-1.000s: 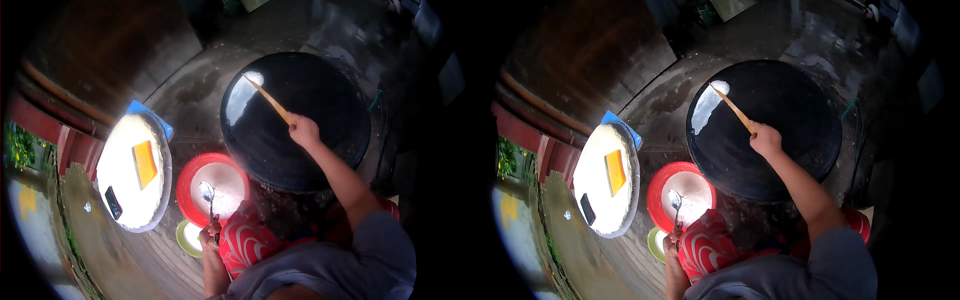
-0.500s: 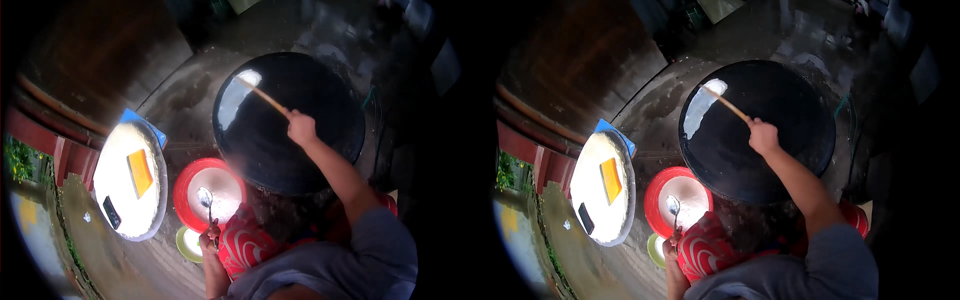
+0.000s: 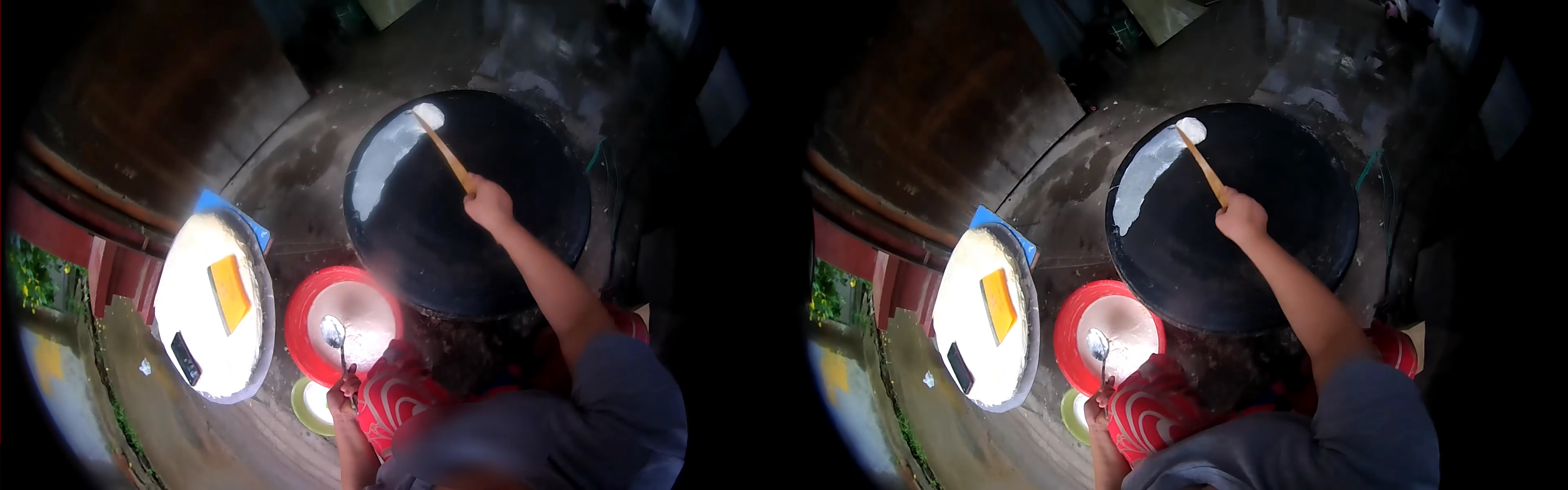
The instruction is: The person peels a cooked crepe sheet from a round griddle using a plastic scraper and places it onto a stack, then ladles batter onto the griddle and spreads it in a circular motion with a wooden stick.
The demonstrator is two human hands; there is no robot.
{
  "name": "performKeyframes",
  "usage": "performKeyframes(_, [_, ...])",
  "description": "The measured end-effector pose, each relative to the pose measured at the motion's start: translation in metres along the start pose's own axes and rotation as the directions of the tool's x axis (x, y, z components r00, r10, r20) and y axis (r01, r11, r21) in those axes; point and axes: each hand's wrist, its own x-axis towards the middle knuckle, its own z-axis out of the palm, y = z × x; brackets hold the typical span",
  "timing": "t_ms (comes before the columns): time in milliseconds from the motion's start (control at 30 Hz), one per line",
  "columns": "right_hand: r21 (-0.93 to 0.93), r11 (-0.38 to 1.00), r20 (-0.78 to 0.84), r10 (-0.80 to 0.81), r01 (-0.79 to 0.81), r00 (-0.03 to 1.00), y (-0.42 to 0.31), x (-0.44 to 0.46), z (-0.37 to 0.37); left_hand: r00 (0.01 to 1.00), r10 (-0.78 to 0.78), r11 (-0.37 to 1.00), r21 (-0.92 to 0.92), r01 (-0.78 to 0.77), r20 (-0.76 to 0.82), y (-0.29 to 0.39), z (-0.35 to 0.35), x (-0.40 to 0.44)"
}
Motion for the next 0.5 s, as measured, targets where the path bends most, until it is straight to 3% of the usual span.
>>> performKeyframes(100, [-0.135, 0.943, 0.022, -0.305, 0.305, 0.952, -0.005, -0.032, 0.009, 0.999, 0.007, 1.0, -0.005, -0.008, -0.052, -0.004, 0.007, 0.002])
performKeyframes(133, [-0.243, 0.924, 0.032, -0.297, 0.295, 0.954, 0.007, -0.014, 0.006, 0.997, 0.02, 1.0, 0.012, -0.019, -0.079, -0.004, 0.008, 0.002])
performKeyframes(167, [-0.354, 0.917, -0.065, -0.22, 0.184, 0.973, 0.02, 0.006, 0.001, 0.994, 0.035, 0.999, 0.03, -0.032, -0.106, -0.004, 0.008, 0.0])
performKeyframes(233, [-0.31, 0.946, -0.057, -0.117, 0.093, 0.992, 0.038, 0.023, -0.018, 0.998, -0.03, 0.999, -0.014, 0.029, -0.059, 0.001, 0.008, -0.003])
performKeyframes(300, [-0.121, 0.992, -0.012, 0.023, -0.024, 1.0, 0.03, 0.016, -0.012, 0.997, 0.025, 1.0, 0.015, -0.024, -0.07, 0.002, 0.004, -0.001])
performKeyframes(367, [-0.066, 0.996, -0.049, -0.072, 0.068, 0.996, -0.003, -0.013, -0.004, 0.997, -0.003, 1.0, -0.031, 0.0, -0.073, -0.003, 0.01, 0.001])
performKeyframes(433, [-0.223, 0.937, -0.005, -0.276, 0.268, 0.961, -0.018, -0.008, 0.009, 0.996, 0.013, 1.0, 0.011, -0.012, -0.087, -0.004, 0.01, 0.001])
performKeyframes(500, [-0.433, 0.881, -0.076, -0.249, 0.193, 0.965, 0.007, 0.037, 0.011, 0.996, 0.007, 1.0, 0.013, -0.006, -0.092, -0.004, 0.007, 0.001])
